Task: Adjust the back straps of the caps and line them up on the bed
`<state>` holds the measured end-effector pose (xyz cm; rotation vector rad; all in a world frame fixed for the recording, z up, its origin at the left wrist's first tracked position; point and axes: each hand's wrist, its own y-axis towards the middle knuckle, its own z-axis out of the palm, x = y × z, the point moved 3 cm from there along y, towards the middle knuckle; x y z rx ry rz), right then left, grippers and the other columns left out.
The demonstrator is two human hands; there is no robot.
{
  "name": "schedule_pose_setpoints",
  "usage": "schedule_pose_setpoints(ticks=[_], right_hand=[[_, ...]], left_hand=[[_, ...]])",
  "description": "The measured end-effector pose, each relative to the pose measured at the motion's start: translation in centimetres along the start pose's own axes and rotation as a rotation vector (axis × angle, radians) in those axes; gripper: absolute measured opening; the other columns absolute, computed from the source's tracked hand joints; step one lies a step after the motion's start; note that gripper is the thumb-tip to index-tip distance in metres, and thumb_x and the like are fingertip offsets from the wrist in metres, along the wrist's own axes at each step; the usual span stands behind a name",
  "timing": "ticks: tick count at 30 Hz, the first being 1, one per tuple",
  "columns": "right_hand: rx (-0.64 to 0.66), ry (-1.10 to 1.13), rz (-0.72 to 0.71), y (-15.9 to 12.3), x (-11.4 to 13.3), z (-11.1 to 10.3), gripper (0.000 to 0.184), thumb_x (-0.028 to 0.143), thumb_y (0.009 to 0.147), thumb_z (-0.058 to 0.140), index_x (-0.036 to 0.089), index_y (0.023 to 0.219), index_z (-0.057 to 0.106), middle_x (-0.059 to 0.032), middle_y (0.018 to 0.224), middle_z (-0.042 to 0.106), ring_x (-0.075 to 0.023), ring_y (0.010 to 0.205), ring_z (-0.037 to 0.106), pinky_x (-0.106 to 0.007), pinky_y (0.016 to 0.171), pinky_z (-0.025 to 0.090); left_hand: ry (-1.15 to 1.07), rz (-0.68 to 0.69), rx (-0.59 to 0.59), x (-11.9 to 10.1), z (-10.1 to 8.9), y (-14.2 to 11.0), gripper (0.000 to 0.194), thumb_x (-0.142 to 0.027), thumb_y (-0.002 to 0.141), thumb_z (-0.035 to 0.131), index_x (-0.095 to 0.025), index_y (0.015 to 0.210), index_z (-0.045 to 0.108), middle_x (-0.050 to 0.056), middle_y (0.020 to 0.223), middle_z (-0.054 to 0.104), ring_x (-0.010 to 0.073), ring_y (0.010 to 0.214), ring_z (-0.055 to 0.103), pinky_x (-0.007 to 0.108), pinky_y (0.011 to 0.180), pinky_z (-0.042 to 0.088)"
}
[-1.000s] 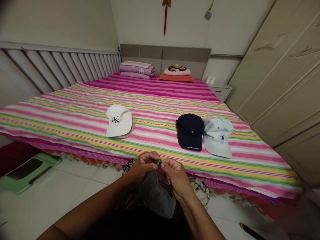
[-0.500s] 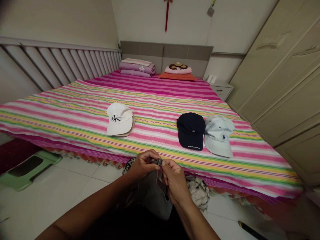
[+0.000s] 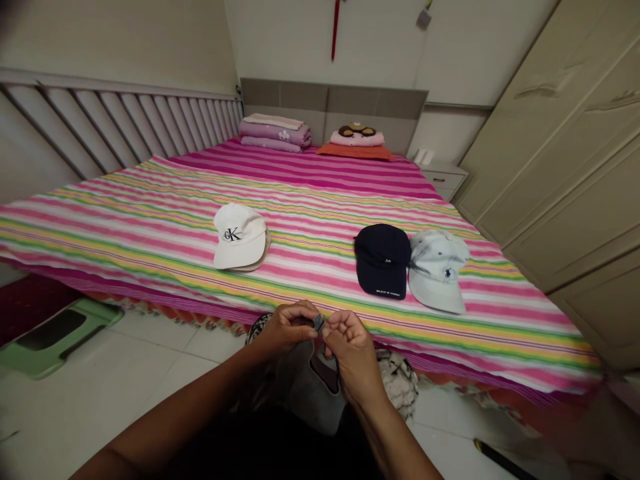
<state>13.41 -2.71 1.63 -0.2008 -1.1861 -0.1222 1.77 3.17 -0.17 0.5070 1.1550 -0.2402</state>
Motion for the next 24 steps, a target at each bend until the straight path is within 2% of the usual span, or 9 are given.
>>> schedule_pose_setpoints(ticks=[6, 12, 17, 21, 24], right_hand=[[0.022, 0.004, 0.037, 0.1, -0.1, 0.0, 0.023, 0.025, 0.061, 0.07, 0.018, 0.072, 0.051, 0.0092, 0.051, 0.043, -0.0024, 0.036, 0.03, -0.015, 0.036, 0.023], [0.004, -0.014, 0.006, 0.2, 0.0, -0.2, 0.023, 0.023, 0.059, 0.071, 0.018, 0.07, 0.051, 0.0081, 0.054, 0.044, -0.002, 0.037, 0.031, -0.015, 0.036, 0.024], [0.025, -0.131, -0.016, -0.1, 0.1, -0.2, 0.022, 0.03, 0.065, 0.067, 0.017, 0.08, 0.057, 0.006, 0.057, 0.047, -0.004, 0.04, 0.035, -0.017, 0.038, 0.031], [0.031, -0.361, -0.141, -0.4, 0.6, -0.2, 0.027, 0.03, 0.064, 0.066, 0.017, 0.087, 0.059, -0.0008, 0.069, 0.059, -0.0115, 0.054, 0.051, -0.023, 0.049, 0.042], [-0.013, -0.571, -0.306, -0.5, 1.1, -0.5, 0.019, 0.028, 0.068, 0.063, 0.018, 0.085, 0.062, -0.0047, 0.077, 0.064, -0.0179, 0.069, 0.057, -0.028, 0.058, 0.045]], left_hand=[[0.038, -0.012, 0.044, -0.2, -0.2, -0.1, 0.023, -0.023, 0.054, 0.075, -0.016, 0.075, 0.069, 0.004, 0.075, 0.059, 0.0132, 0.072, 0.054, 0.026, 0.067, 0.042], [0.263, 0.014, 0.097, -1.1, 0.1, -0.1, 0.019, -0.026, 0.056, 0.074, -0.014, 0.069, 0.067, 0.005, 0.07, 0.058, 0.0139, 0.068, 0.053, 0.026, 0.063, 0.042], [0.367, 0.088, 0.027, -1.5, 0.1, 0.0, 0.018, -0.026, 0.055, 0.073, -0.015, 0.069, 0.067, 0.006, 0.077, 0.057, 0.016, 0.074, 0.055, 0.028, 0.067, 0.043], [0.395, 0.054, 0.0, -1.7, 0.1, -0.1, 0.018, -0.024, 0.054, 0.073, -0.014, 0.068, 0.067, 0.002, 0.067, 0.054, 0.012, 0.064, 0.051, 0.023, 0.057, 0.04], [0.259, -0.112, 0.048, -1.4, 0.3, -0.3, 0.022, -0.024, 0.056, 0.072, -0.013, 0.074, 0.066, 0.0, 0.063, 0.055, 0.0092, 0.058, 0.049, 0.021, 0.055, 0.038]])
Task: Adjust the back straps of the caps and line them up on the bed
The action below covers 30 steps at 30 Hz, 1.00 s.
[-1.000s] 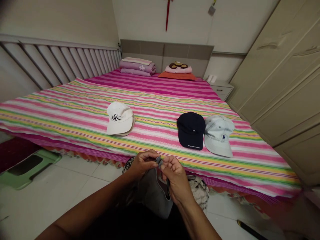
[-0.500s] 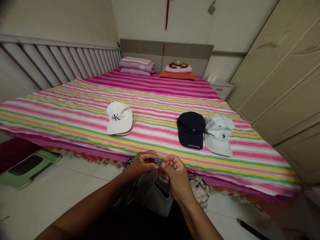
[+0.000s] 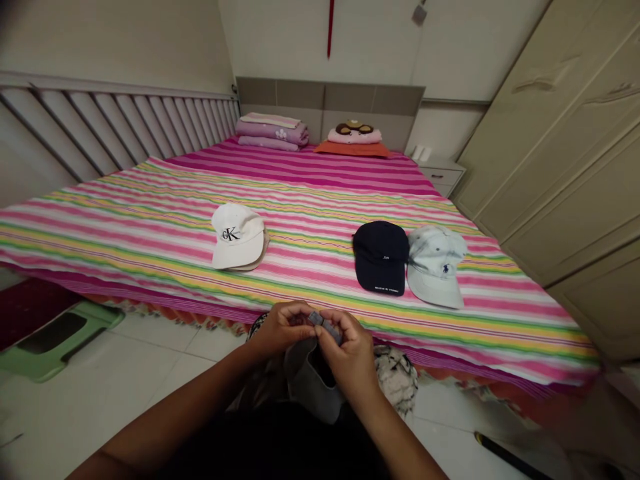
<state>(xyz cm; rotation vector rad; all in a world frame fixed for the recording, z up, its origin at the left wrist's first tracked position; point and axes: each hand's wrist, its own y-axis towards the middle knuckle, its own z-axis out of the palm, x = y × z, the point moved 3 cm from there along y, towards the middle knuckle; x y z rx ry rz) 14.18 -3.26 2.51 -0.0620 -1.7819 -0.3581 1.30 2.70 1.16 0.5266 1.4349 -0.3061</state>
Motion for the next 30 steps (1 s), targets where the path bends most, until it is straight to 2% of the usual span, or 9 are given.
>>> schedule_pose_setpoints(ticks=[3, 5, 8, 11, 16, 19, 22, 24, 30], right_hand=[[-0.021, -0.14, -0.15, 0.1, 0.4, -0.3, 0.014, 0.025, 0.073, 0.058, 0.02, 0.086, 0.062, -0.005, 0.079, 0.064, -0.0193, 0.073, 0.059, -0.031, 0.065, 0.047], [-0.026, -0.228, -0.25, 0.1, 0.8, -0.4, 0.014, 0.022, 0.075, 0.055, 0.021, 0.088, 0.062, -0.0045, 0.079, 0.064, -0.0189, 0.073, 0.059, -0.032, 0.067, 0.047], [-0.046, -0.337, -0.362, 0.0, 1.5, -0.4, 0.016, 0.019, 0.076, 0.054, 0.022, 0.09, 0.061, -0.0049, 0.08, 0.063, -0.0192, 0.074, 0.059, -0.032, 0.067, 0.047], [-0.054, -0.382, -0.436, -0.1, 1.7, -0.3, 0.017, 0.018, 0.075, 0.054, 0.022, 0.091, 0.061, -0.0057, 0.082, 0.064, -0.0199, 0.077, 0.059, -0.032, 0.068, 0.047], [0.041, -0.416, -0.449, 0.0, 1.3, 0.1, 0.025, 0.019, 0.073, 0.058, 0.02, 0.098, 0.059, -0.0061, 0.083, 0.062, -0.0201, 0.075, 0.058, -0.031, 0.066, 0.047], [0.075, -0.435, -0.471, 0.2, 1.1, 0.2, 0.02, 0.017, 0.073, 0.057, 0.02, 0.093, 0.06, -0.0052, 0.078, 0.061, -0.0189, 0.071, 0.058, -0.03, 0.063, 0.046], [0.056, -0.471, -0.497, 0.4, 1.0, 0.0, 0.016, 0.019, 0.074, 0.057, 0.02, 0.089, 0.059, -0.0048, 0.075, 0.061, -0.0186, 0.07, 0.057, -0.03, 0.061, 0.045], [0.048, -0.497, -0.506, 0.5, 1.1, -0.1, 0.014, 0.02, 0.074, 0.057, 0.021, 0.088, 0.059, -0.0048, 0.076, 0.062, -0.0188, 0.07, 0.057, -0.03, 0.061, 0.045], [0.043, -0.537, -0.516, 0.6, 1.6, -0.4, 0.012, 0.019, 0.073, 0.057, 0.02, 0.085, 0.057, -0.0045, 0.072, 0.061, -0.0179, 0.066, 0.056, -0.029, 0.057, 0.044]], left_hand=[[-0.215, -0.161, 0.057, 0.1, 0.4, -0.1, 0.029, -0.028, 0.058, 0.07, -0.012, 0.082, 0.063, 0.002, 0.067, 0.06, 0.0095, 0.059, 0.053, 0.022, 0.058, 0.04], [-0.302, -0.203, 0.033, 0.0, 0.6, -0.1, 0.033, -0.03, 0.057, 0.071, -0.012, 0.083, 0.061, 0.002, 0.066, 0.061, 0.0094, 0.057, 0.054, 0.022, 0.057, 0.041], [-0.312, -0.202, -0.022, -0.2, 0.7, 0.2, 0.029, -0.03, 0.057, 0.071, -0.012, 0.073, 0.056, 0.0, 0.058, 0.059, 0.0081, 0.051, 0.053, 0.02, 0.052, 0.038], [-0.258, -0.21, -0.009, -0.4, 0.9, 0.3, 0.025, -0.03, 0.062, 0.068, -0.013, 0.064, 0.05, -0.001, 0.052, 0.057, 0.0064, 0.047, 0.049, 0.019, 0.05, 0.035], [-0.17, -0.217, 0.02, -0.7, 0.6, 0.2, 0.024, -0.029, 0.062, 0.066, -0.014, 0.062, 0.048, -0.006, 0.047, 0.049, 0.0034, 0.041, 0.039, 0.017, 0.043, 0.028], [-0.064, -0.198, 0.039, -0.9, 0.3, 0.1, 0.021, -0.028, 0.064, 0.063, -0.014, 0.062, 0.047, -0.007, 0.047, 0.045, 0.0035, 0.041, 0.036, 0.017, 0.042, 0.026], [0.004, -0.185, 0.004, -1.0, 0.0, 0.2, 0.018, -0.025, 0.066, 0.059, -0.016, 0.062, 0.044, -0.008, 0.047, 0.043, 0.0036, 0.04, 0.034, 0.017, 0.041, 0.024], [-0.042, -0.18, -0.022, -1.1, 0.0, 0.2, 0.017, -0.023, 0.065, 0.057, -0.016, 0.061, 0.041, -0.007, 0.048, 0.045, 0.0039, 0.041, 0.037, 0.017, 0.043, 0.027], [-0.383, -0.229, -0.03, -1.0, 0.4, -0.1, 0.02, -0.021, 0.062, 0.058, -0.017, 0.062, 0.039, -0.005, 0.053, 0.055, 0.0076, 0.047, 0.051, 0.019, 0.05, 0.038]])
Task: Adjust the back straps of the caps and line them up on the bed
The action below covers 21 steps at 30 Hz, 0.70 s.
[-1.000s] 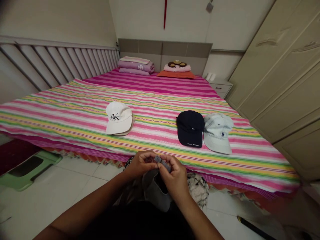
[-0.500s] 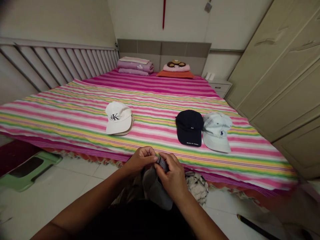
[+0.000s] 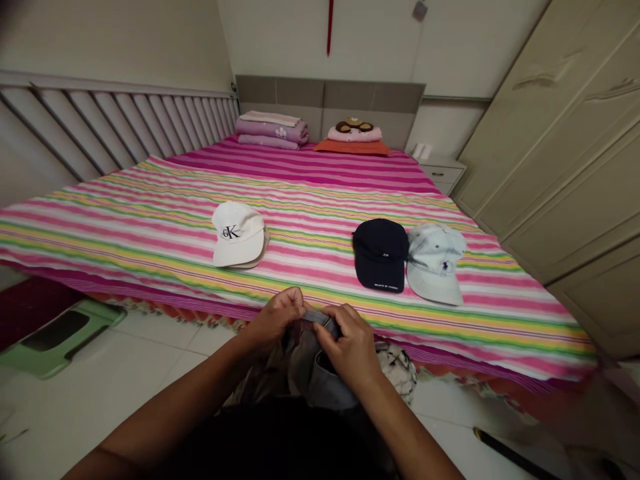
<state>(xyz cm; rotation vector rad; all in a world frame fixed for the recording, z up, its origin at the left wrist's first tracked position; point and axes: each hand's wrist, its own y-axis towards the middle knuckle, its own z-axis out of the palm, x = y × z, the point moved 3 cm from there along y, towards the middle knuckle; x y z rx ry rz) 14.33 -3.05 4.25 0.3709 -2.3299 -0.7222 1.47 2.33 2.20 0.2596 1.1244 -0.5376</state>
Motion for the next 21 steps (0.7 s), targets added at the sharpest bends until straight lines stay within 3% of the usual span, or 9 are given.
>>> schedule_pose_setpoints(ticks=[4, 8, 12, 15, 21], right_hand=[[0.05, 0.027, -0.014, 0.2, 0.0, -0.2, 0.018, 0.016, 0.072, 0.054, 0.021, 0.089, 0.058, -0.0045, 0.076, 0.062, -0.0187, 0.07, 0.057, -0.03, 0.061, 0.045], [0.141, 0.147, 0.017, 0.4, -0.2, -0.2, 0.026, 0.014, 0.071, 0.051, 0.022, 0.095, 0.06, -0.0051, 0.081, 0.064, -0.0195, 0.076, 0.058, -0.031, 0.066, 0.045], [0.23, 0.436, 0.33, 0.2, -1.1, 0.3, 0.007, 0.019, 0.069, 0.057, 0.021, 0.075, 0.058, 0.001, 0.062, 0.058, -0.014, 0.054, 0.052, -0.025, 0.05, 0.04], [0.304, 0.756, 0.582, -0.1, -1.6, 0.9, 0.015, 0.028, 0.066, 0.064, 0.02, 0.07, 0.052, 0.0062, 0.049, 0.048, -0.0088, 0.041, 0.04, -0.02, 0.04, 0.029], [0.315, 0.952, 0.716, -0.1, -2.0, 0.6, 0.027, 0.04, 0.066, 0.066, 0.016, 0.064, 0.053, 0.0056, 0.046, 0.048, -0.0059, 0.04, 0.038, -0.019, 0.042, 0.027]], left_hand=[[-0.108, -0.096, 0.057, 0.5, -0.4, 0.1, 0.019, -0.023, 0.062, 0.058, -0.017, 0.064, 0.04, -0.001, 0.055, 0.06, 0.0115, 0.049, 0.058, 0.021, 0.05, 0.042], [-0.073, -0.126, 0.098, 0.5, -0.8, 0.2, 0.017, -0.023, 0.064, 0.058, -0.017, 0.066, 0.043, 0.001, 0.057, 0.062, 0.0147, 0.051, 0.06, 0.019, 0.042, 0.039], [-0.035, -0.116, 0.088, 0.4, -0.6, 0.2, 0.017, -0.021, 0.062, 0.06, -0.015, 0.062, 0.044, -0.001, 0.051, 0.06, 0.011, 0.044, 0.056, 0.018, 0.042, 0.039], [-0.043, -0.12, 0.059, 0.7, -0.6, 0.2, 0.02, -0.023, 0.061, 0.063, -0.015, 0.062, 0.045, -0.001, 0.049, 0.059, 0.0117, 0.046, 0.057, 0.019, 0.045, 0.04], [-0.025, -0.131, 0.115, 0.9, -0.6, 0.2, 0.025, -0.035, 0.067, 0.062, -0.016, 0.069, 0.045, 0.002, 0.057, 0.062, 0.0133, 0.053, 0.059, 0.019, 0.048, 0.038]])
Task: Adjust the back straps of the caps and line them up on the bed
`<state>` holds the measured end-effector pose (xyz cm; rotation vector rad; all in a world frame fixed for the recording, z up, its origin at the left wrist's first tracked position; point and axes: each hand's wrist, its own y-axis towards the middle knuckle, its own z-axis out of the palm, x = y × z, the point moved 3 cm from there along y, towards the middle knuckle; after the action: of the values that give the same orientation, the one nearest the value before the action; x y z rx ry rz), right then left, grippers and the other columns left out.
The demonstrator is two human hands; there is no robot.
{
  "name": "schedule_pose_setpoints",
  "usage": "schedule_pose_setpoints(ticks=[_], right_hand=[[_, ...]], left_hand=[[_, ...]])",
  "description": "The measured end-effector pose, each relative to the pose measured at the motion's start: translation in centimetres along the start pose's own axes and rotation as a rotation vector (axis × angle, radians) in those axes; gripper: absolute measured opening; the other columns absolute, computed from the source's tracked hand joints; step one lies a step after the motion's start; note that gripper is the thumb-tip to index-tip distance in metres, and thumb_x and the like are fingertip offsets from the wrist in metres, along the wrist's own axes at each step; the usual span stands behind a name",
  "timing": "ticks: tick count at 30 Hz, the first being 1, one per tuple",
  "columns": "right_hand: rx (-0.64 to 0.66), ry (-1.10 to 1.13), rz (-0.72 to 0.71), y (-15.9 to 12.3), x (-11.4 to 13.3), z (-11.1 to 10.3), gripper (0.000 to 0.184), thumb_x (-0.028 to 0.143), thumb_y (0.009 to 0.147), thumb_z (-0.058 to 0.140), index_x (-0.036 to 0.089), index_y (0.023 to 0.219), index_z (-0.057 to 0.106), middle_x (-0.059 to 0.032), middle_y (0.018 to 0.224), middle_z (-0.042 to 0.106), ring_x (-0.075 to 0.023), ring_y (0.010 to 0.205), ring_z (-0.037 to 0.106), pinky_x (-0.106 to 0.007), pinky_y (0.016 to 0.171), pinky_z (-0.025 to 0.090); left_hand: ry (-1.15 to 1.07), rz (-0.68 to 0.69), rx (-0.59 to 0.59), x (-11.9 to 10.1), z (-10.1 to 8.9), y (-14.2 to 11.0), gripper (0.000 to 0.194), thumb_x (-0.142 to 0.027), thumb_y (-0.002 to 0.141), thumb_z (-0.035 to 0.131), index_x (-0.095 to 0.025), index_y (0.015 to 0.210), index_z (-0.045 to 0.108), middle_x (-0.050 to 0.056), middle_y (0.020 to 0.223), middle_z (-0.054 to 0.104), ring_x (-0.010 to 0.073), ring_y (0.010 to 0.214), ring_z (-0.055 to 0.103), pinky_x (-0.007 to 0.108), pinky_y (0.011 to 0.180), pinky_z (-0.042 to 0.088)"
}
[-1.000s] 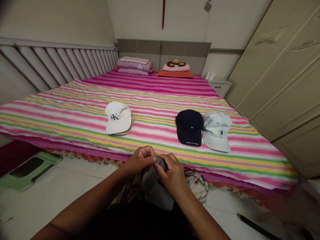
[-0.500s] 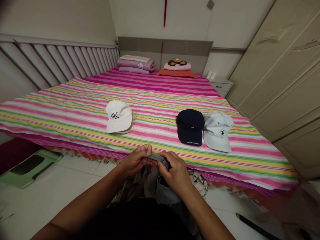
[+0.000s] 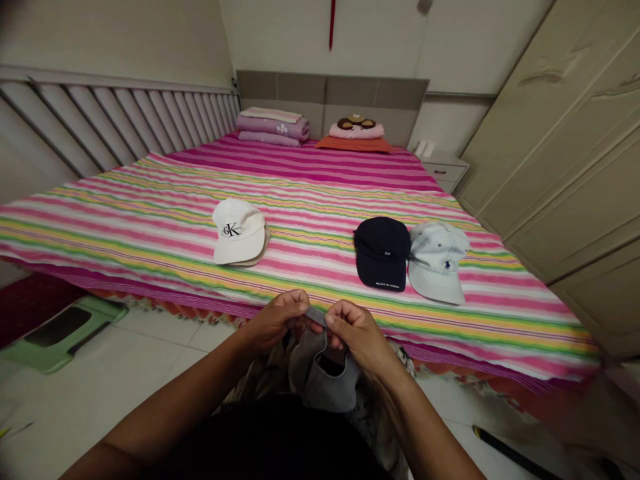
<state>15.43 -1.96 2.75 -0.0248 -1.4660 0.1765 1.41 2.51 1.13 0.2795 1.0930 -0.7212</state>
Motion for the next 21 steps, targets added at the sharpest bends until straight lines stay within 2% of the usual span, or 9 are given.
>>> schedule_pose_setpoints(ticks=[4, 6, 8, 11, 14, 18, 21], right_hand=[[-0.024, 0.159, 0.051, 0.1, 0.1, 0.0, 0.028, 0.039, 0.064, 0.069, 0.017, 0.066, 0.053, 0.0053, 0.044, 0.049, -0.0058, 0.039, 0.037, -0.018, 0.042, 0.027], [-0.024, 0.186, 0.06, 0.1, 0.2, 0.2, 0.028, 0.039, 0.062, 0.07, 0.017, 0.065, 0.053, 0.0048, 0.045, 0.05, -0.0063, 0.04, 0.038, -0.018, 0.042, 0.028], [-0.026, 0.158, 0.032, 0.1, 0.2, 0.3, 0.028, 0.039, 0.061, 0.071, 0.017, 0.064, 0.054, 0.0045, 0.048, 0.05, -0.0069, 0.042, 0.04, -0.019, 0.043, 0.03], [-0.043, 0.049, -0.027, 0.1, 0.2, 0.3, 0.026, 0.038, 0.063, 0.069, 0.016, 0.061, 0.055, 0.005, 0.049, 0.047, -0.0068, 0.044, 0.038, -0.019, 0.044, 0.029], [-0.048, 0.017, -0.049, 0.0, -0.2, 0.2, 0.023, 0.035, 0.066, 0.068, 0.017, 0.061, 0.056, 0.0049, 0.052, 0.047, -0.0067, 0.046, 0.037, -0.019, 0.044, 0.028], [0.002, 0.172, 0.0, -0.1, -0.7, 0.5, 0.022, 0.035, 0.067, 0.067, 0.017, 0.063, 0.055, 0.0021, 0.06, 0.053, -0.0085, 0.051, 0.042, -0.02, 0.047, 0.031], [-0.015, 0.266, 0.05, 0.0, -1.0, 0.7, 0.024, 0.034, 0.065, 0.069, 0.016, 0.063, 0.054, 0.0022, 0.059, 0.054, -0.0087, 0.051, 0.044, -0.021, 0.05, 0.033]], left_hand=[[0.047, 0.123, -0.061, -0.5, 0.0, 0.3, 0.025, -0.032, 0.066, 0.065, -0.015, 0.078, 0.051, -0.001, 0.066, 0.06, 0.0087, 0.058, 0.054, 0.019, 0.056, 0.038], [0.143, 0.122, 0.008, -0.4, 0.3, 0.6, 0.025, -0.028, 0.065, 0.065, -0.015, 0.083, 0.055, -0.001, 0.071, 0.059, 0.0084, 0.062, 0.052, 0.02, 0.061, 0.037], [0.274, 0.1, 0.1, -0.3, 0.5, 0.8, 0.019, -0.026, 0.066, 0.063, -0.014, 0.08, 0.057, -0.001, 0.069, 0.057, 0.0087, 0.064, 0.05, 0.02, 0.062, 0.036], [0.399, 0.064, 0.103, 0.0, 0.3, 1.0, 0.012, -0.024, 0.067, 0.061, -0.013, 0.066, 0.057, -0.004, 0.058, 0.05, 0.0065, 0.055, 0.042, 0.019, 0.055, 0.031], [0.298, -0.027, 0.109, 0.4, 0.4, 0.9, 0.009, -0.021, 0.064, 0.061, -0.013, 0.064, 0.058, -0.005, 0.056, 0.05, 0.0054, 0.052, 0.04, 0.019, 0.054, 0.03], [0.041, -0.112, 0.111, 1.2, 0.7, 0.7, 0.01, -0.018, 0.057, 0.064, -0.012, 0.064, 0.06, -0.002, 0.058, 0.056, 0.0069, 0.054, 0.047, 0.02, 0.057, 0.035], [-0.053, -0.174, 0.096, 1.7, 0.7, 0.6, 0.009, -0.017, 0.054, 0.062, -0.01, 0.059, 0.06, 0.0, 0.053, 0.056, 0.0078, 0.048, 0.048, 0.021, 0.052, 0.036]])
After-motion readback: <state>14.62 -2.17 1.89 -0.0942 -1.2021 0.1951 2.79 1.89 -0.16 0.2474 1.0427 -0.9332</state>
